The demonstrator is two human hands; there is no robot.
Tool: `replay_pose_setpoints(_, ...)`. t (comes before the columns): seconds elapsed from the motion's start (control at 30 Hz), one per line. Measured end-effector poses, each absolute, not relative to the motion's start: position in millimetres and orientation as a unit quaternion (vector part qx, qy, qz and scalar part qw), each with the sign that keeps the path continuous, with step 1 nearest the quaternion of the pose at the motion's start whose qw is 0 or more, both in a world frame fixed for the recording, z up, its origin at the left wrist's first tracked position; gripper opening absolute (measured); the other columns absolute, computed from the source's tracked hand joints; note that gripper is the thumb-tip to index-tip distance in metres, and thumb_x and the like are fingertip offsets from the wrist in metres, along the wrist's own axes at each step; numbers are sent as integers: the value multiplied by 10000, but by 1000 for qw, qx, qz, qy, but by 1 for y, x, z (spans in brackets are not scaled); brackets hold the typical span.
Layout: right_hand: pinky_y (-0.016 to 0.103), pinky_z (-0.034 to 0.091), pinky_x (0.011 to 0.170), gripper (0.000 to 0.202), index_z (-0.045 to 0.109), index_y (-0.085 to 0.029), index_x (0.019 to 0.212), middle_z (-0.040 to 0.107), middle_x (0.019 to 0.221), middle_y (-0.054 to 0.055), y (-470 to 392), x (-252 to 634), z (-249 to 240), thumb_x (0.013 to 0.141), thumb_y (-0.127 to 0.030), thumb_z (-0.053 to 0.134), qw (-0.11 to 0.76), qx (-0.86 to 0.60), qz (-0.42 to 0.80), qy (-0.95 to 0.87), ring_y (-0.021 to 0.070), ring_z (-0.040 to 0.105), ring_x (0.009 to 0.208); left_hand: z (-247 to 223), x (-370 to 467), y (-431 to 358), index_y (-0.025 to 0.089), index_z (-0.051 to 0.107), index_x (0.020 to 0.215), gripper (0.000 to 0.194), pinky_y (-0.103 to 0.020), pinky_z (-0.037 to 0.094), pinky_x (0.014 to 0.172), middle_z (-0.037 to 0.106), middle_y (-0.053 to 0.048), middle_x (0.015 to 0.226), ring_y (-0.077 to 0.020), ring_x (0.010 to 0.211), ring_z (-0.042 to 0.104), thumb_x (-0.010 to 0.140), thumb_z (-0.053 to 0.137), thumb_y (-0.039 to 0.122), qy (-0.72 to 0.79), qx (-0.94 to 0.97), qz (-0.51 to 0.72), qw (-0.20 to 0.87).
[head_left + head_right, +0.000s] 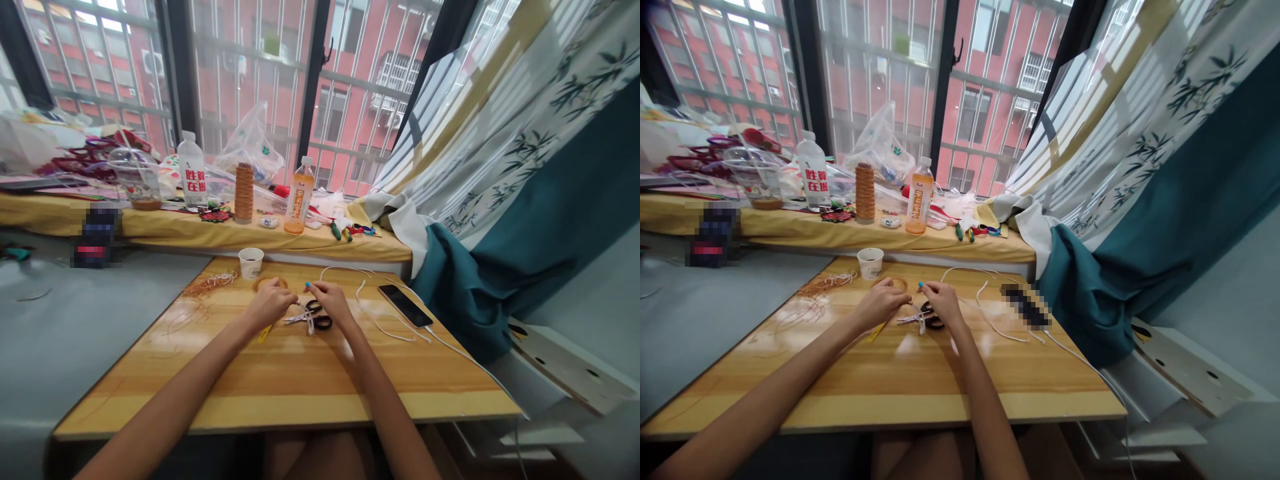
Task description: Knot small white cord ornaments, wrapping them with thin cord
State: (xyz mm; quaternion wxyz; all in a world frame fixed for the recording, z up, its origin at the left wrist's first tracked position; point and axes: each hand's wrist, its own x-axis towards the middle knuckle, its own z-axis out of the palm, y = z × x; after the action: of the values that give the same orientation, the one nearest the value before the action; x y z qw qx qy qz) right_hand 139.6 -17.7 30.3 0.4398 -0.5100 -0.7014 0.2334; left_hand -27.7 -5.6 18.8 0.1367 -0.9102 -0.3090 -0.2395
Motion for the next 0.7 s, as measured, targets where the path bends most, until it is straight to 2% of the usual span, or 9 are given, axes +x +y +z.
replay_pose_setpoints(0.07,213,256,448,326,616,-153,638,404,428,-40,-12,143,30,726,-416,445,440,-510,288,-681,86,368,434,19,-27,-6,172,636,757,221,-258,294,635,624,-11,592,-93,531,502,825,427,200,-282,-908,-286,114)
replay_pose_setpoints(0.13,207,220,399,366,609,-142,652,317,394,-64,-10,143,29,722,-440,407,438,-510,313,-670,71,292,375,18,-25,-6,180,642,774,212,-240,293,627,626,3,583,-80,523,495,824,444,237,-274,-899,-335,71)
replay_pose_setpoints(0.3,202,201,360,388,591,-126,722,309,447,-69,-11,137,21,723,-431,353,464,-523,330,-634,57,244,353,21,-20,-8,181,666,733,177,-208,305,616,653,-1,630,-78,565,505,780,510,251,-297,-870,-389,-58)
replay_pose_setpoints(0.4,207,234,381,373,577,-133,676,340,444,-56,-12,134,17,739,-404,328,480,-539,299,-624,68,284,365,27,-21,-9,158,671,666,221,-194,307,567,614,-2,551,-83,536,476,759,510,278,-358,-829,-406,-139)
replay_pose_setpoints(0.57,213,257,487,251,554,-160,563,481,554,0,-21,128,15,732,-307,442,477,-546,182,-665,95,420,518,27,-28,0,119,647,610,326,-197,259,466,457,29,402,-84,445,399,737,459,353,-467,-735,-413,-268)
replay_pose_setpoints(0.63,224,233,495,246,551,-161,564,513,603,12,-27,124,13,761,-262,445,412,-521,48,-746,90,420,529,23,-31,5,111,625,573,344,-205,244,450,441,25,394,-88,431,393,740,439,346,-495,-723,-390,-284)
replay_pose_setpoints(0.7,240,216,491,267,559,-162,604,518,597,14,-31,120,11,811,-210,396,317,-453,-136,-822,88,411,505,18,-33,7,113,616,574,330,-213,250,459,477,8,421,-100,443,418,753,423,312,-520,-736,-359,-244)
